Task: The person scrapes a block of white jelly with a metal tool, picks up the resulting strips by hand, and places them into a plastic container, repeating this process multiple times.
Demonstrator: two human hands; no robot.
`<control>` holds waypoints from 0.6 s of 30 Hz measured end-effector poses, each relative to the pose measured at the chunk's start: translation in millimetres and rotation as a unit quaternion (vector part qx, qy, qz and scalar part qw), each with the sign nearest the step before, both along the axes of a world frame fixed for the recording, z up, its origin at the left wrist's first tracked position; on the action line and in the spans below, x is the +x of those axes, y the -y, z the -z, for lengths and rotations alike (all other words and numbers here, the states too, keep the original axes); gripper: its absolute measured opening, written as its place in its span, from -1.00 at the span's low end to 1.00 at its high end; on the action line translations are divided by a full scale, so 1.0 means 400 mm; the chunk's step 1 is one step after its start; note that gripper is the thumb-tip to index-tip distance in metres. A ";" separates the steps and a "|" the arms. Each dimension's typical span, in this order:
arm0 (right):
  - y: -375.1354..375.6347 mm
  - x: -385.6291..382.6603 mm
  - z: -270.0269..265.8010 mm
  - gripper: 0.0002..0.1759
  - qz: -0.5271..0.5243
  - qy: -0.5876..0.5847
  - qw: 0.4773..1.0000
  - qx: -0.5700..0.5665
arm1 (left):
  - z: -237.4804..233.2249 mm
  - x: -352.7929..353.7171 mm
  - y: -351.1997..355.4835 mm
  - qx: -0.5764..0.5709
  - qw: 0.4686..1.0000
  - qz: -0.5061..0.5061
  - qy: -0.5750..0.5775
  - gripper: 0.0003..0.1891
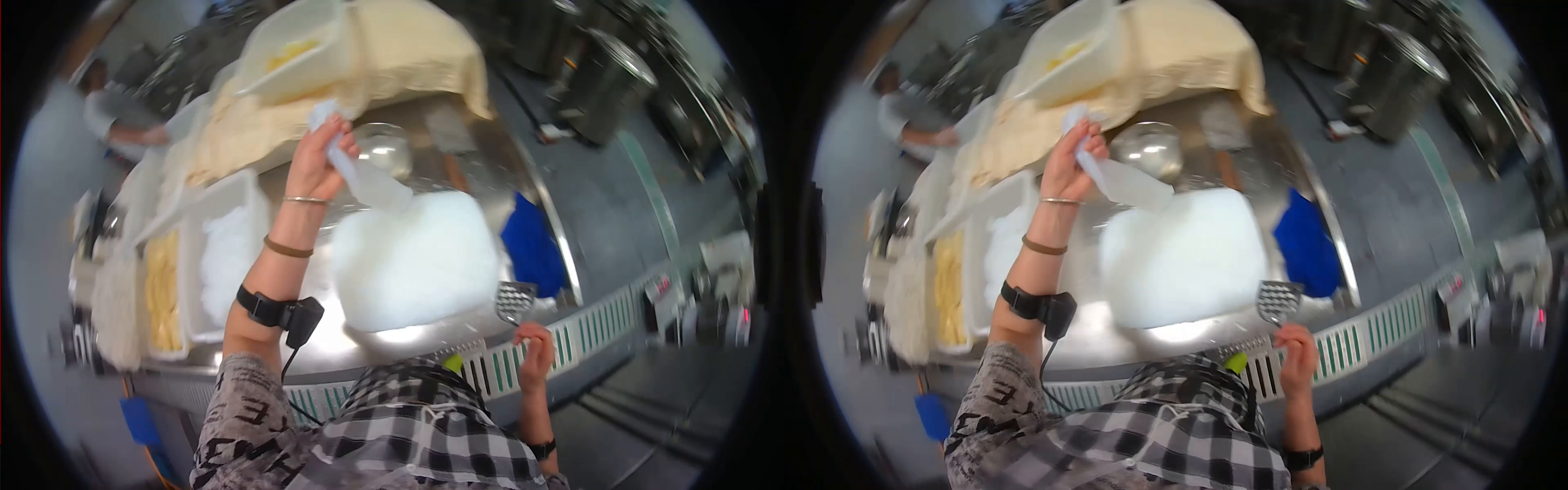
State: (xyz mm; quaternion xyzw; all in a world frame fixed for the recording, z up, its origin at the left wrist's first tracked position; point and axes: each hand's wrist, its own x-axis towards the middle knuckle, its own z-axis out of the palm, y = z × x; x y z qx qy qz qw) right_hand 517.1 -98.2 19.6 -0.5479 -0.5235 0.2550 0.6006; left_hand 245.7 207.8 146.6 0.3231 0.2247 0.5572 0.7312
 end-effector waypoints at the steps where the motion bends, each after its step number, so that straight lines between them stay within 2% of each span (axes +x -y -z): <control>1: -0.015 0.000 0.010 -0.82 -0.008 0.036 0.999 0.017 | -0.041 -0.045 0.007 0.005 1.000 -0.012 0.007 -0.90; 2: -0.025 -0.014 0.001 -0.80 -0.018 -0.046 0.999 -0.003 | -0.079 -0.089 0.025 0.009 1.000 -0.026 0.011 -0.90; 6: -0.085 -0.049 -0.029 -0.80 -0.069 -0.042 0.996 0.034 | -0.170 -0.268 0.094 0.000 0.984 -0.170 -0.046 -0.90; 8: -0.105 -0.069 -0.050 -0.80 -0.085 -0.036 0.995 0.032 | -0.167 -0.381 0.102 0.021 0.982 -0.181 -0.043 -0.89; 10: -0.118 -0.079 -0.057 -0.80 -0.089 -0.028 0.995 0.029 | -0.161 -0.464 0.116 -0.002 0.959 -0.273 -0.073 -0.89; 14: -0.150 -0.091 -0.057 -0.81 -0.119 -0.026 0.992 0.032 | -0.103 -0.591 0.108 -0.028 0.930 -0.355 -0.090 -0.89; 16: -0.158 -0.097 -0.058 -0.81 -0.117 -0.028 0.992 0.021 | -0.031 -0.666 0.070 -0.025 0.917 -0.393 -0.071 -0.90; 18: -0.166 -0.102 -0.067 -0.81 -0.115 -0.017 0.993 0.017 | 0.069 -0.749 0.046 -0.007 0.882 -0.458 -0.116 -0.91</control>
